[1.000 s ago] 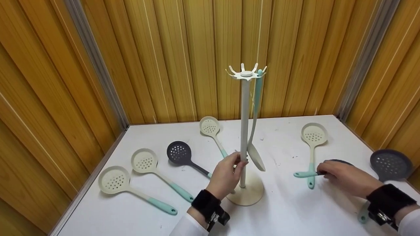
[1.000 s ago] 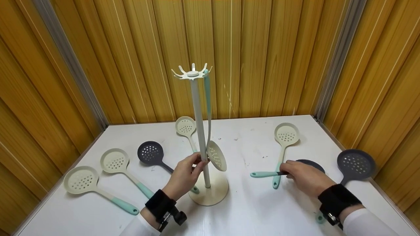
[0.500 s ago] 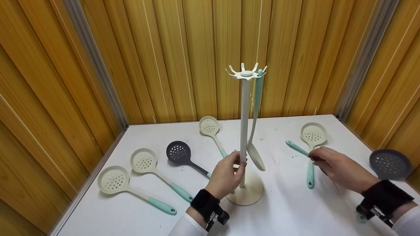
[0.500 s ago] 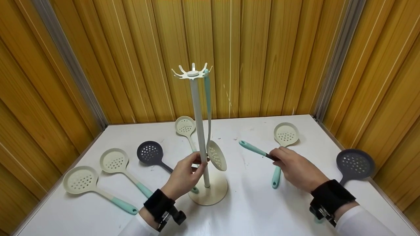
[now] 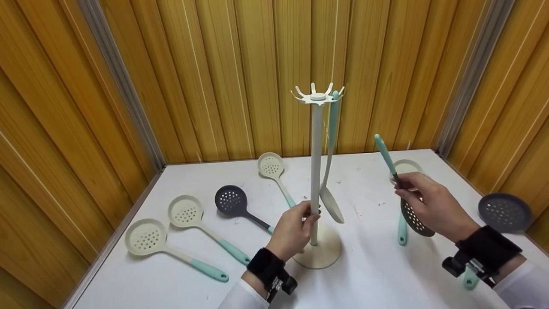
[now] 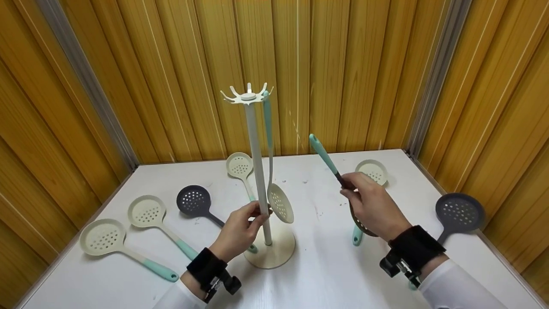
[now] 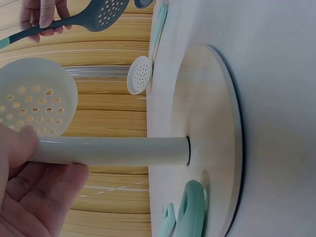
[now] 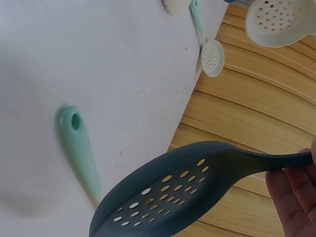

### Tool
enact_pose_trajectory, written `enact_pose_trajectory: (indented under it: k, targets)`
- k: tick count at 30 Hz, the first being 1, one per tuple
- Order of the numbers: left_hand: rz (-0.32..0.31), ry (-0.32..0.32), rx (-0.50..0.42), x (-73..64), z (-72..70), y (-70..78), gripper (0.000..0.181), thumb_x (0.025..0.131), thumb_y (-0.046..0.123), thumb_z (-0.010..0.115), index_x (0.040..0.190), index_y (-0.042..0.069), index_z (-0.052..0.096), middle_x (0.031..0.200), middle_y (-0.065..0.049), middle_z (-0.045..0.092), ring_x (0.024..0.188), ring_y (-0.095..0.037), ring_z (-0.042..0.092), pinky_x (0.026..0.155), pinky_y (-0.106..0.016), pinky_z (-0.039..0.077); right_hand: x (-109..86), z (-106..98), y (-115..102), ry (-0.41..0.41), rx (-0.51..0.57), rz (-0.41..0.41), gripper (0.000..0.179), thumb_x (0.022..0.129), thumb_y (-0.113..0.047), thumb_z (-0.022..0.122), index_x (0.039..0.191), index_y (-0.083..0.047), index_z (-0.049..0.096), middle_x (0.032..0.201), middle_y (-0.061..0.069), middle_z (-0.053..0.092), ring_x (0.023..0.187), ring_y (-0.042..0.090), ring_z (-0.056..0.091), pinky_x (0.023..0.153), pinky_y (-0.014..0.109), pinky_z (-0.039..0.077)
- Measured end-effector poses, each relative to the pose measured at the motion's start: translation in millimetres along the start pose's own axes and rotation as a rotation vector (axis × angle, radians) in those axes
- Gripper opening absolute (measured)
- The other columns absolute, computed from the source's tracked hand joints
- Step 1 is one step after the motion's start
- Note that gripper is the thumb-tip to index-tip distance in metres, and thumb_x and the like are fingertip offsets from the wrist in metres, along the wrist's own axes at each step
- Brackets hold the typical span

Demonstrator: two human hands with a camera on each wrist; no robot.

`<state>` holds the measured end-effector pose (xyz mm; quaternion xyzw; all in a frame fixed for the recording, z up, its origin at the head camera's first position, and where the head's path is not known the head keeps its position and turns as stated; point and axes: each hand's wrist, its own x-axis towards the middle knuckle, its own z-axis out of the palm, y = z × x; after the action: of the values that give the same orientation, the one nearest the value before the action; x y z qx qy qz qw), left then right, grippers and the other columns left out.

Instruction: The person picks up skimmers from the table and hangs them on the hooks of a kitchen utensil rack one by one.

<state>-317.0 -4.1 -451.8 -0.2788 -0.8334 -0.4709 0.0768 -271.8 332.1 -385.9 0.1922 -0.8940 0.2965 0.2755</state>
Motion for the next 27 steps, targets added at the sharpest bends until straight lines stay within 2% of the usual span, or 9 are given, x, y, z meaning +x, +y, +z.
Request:
enact_pose_trajectory:
  k: [6,10,14,22,27]
  targets:
    - [-0.005,-0.004,0.0,-1.7,0.9,-0.7,0.019,0.112,0.013,0.065,0.129,0.01,0.072,0.119,-0.006,0.081,0.113,-0.015,0.077,0.095,-0.027,0.065,13.3,7,-19,0.034,0.027,0.033,0.025,0.107,-0.003,0.071,0.132,-0.006,0.07,0.119,0.008,0.072,0.107,-0.006,0.065,0.09,-0.002,0.048]
    - [-0.005,-0.007,-0.012,-2.6,2.2,-1.2,0.019,0.112,0.012,0.065,0.129,0.01,0.073,0.117,-0.005,0.081,0.11,-0.013,0.077,0.093,-0.026,0.065,21.4,12,-30,0.053,0.025,0.046,0.026,0.109,-0.006,0.069,0.135,-0.006,0.071,0.119,0.009,0.073,0.107,-0.011,0.06,0.089,-0.003,0.046]
    - [0.0,0.002,-0.016,-2.7,3.5,-1.0,0.017,0.111,0.012,0.066,0.126,0.01,0.073,0.113,-0.004,0.081,0.106,-0.01,0.076,0.09,-0.026,0.064,29.6,15,-40,0.09,0.043,0.037,0.027,0.108,-0.004,0.069,0.135,-0.004,0.071,0.117,0.011,0.075,0.106,-0.015,0.058,0.088,-0.003,0.047]
    - [0.018,0.033,-0.003,-1.8,3.6,-0.4,0.017,0.11,0.014,0.068,0.126,0.009,0.073,0.115,-0.005,0.081,0.107,-0.012,0.077,0.089,-0.026,0.065,40.6,12,-59,0.159,0.122,0.015,0.024,0.105,0.0,0.072,0.129,-0.003,0.074,0.113,0.01,0.076,0.1,-0.003,0.068,0.084,0.002,0.052]
    - [0.007,0.048,-0.011,-0.8,3.0,0.6,0.018,0.11,0.013,0.068,0.127,0.01,0.073,0.118,-0.006,0.081,0.11,-0.014,0.078,0.09,-0.026,0.065,46.2,10,-66,0.174,0.135,0.005,0.024,0.105,0.0,0.071,0.129,-0.004,0.074,0.111,0.009,0.076,0.098,-0.008,0.066,0.083,0.003,0.052]
